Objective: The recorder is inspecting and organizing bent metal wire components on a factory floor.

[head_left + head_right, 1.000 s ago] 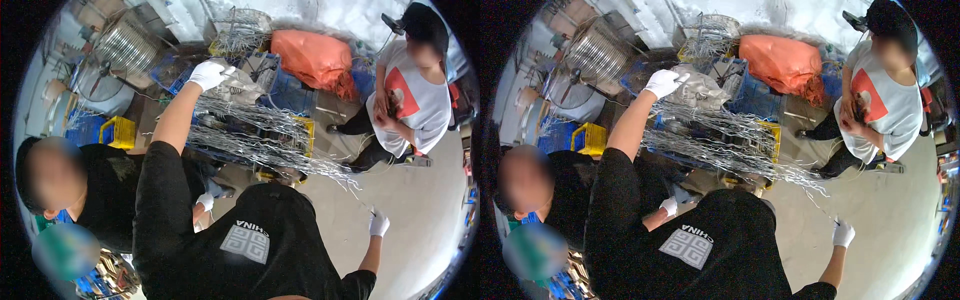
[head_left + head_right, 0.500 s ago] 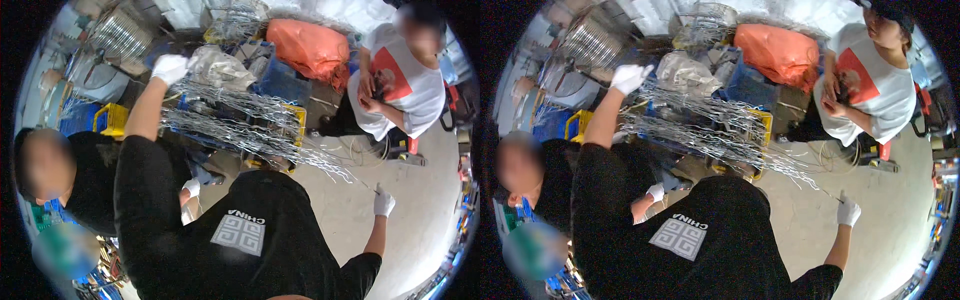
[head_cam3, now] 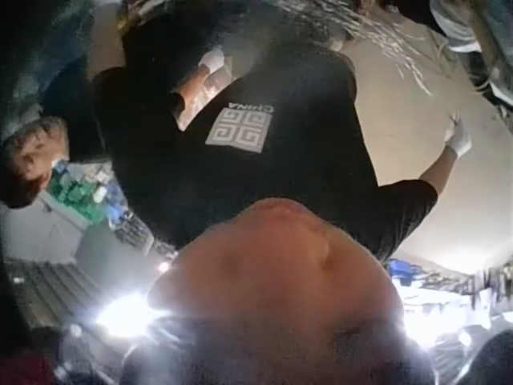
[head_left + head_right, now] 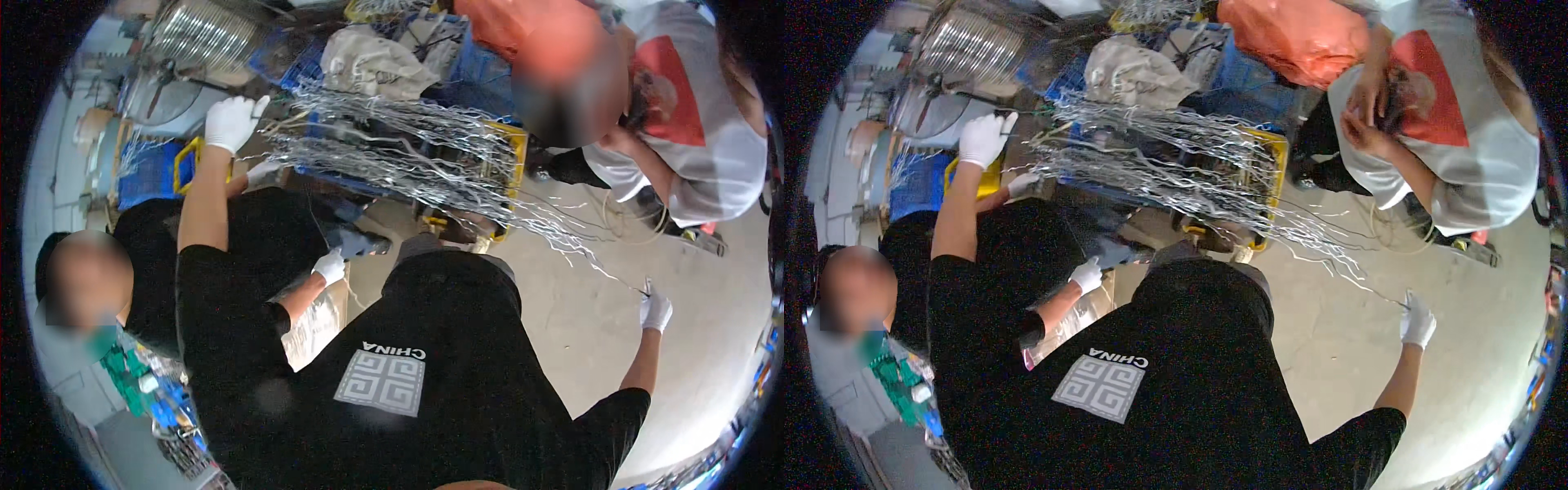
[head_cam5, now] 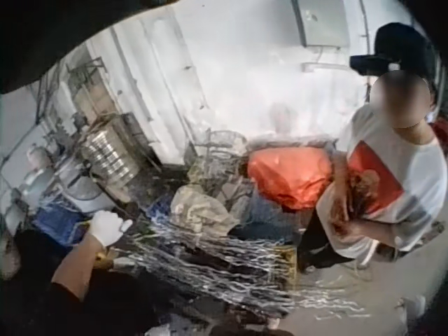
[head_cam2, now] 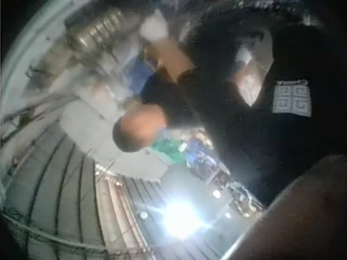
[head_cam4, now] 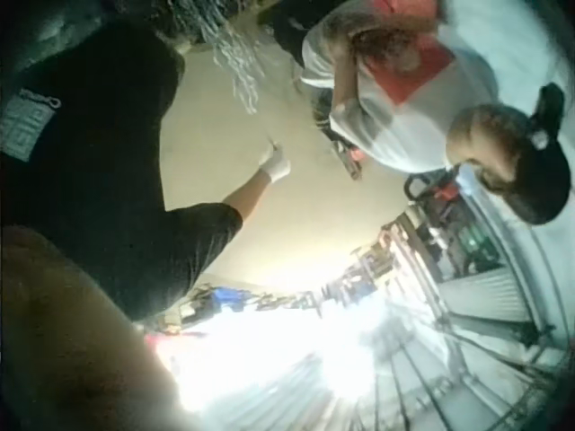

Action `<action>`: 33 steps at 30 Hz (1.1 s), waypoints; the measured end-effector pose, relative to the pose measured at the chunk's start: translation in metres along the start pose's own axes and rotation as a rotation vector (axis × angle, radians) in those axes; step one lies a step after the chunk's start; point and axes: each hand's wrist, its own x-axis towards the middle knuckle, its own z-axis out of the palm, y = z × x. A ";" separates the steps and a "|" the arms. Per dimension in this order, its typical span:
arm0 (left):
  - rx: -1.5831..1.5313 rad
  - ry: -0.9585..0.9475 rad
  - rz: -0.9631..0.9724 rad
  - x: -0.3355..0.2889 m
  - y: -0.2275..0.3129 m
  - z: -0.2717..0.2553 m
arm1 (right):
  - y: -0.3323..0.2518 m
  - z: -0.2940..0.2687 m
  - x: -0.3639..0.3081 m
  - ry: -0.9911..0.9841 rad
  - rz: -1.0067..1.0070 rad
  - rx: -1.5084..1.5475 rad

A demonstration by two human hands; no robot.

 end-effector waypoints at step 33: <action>-1.556 -0.946 -0.646 -0.301 0.352 0.193 | -0.420 -0.059 0.104 -0.421 -0.295 0.643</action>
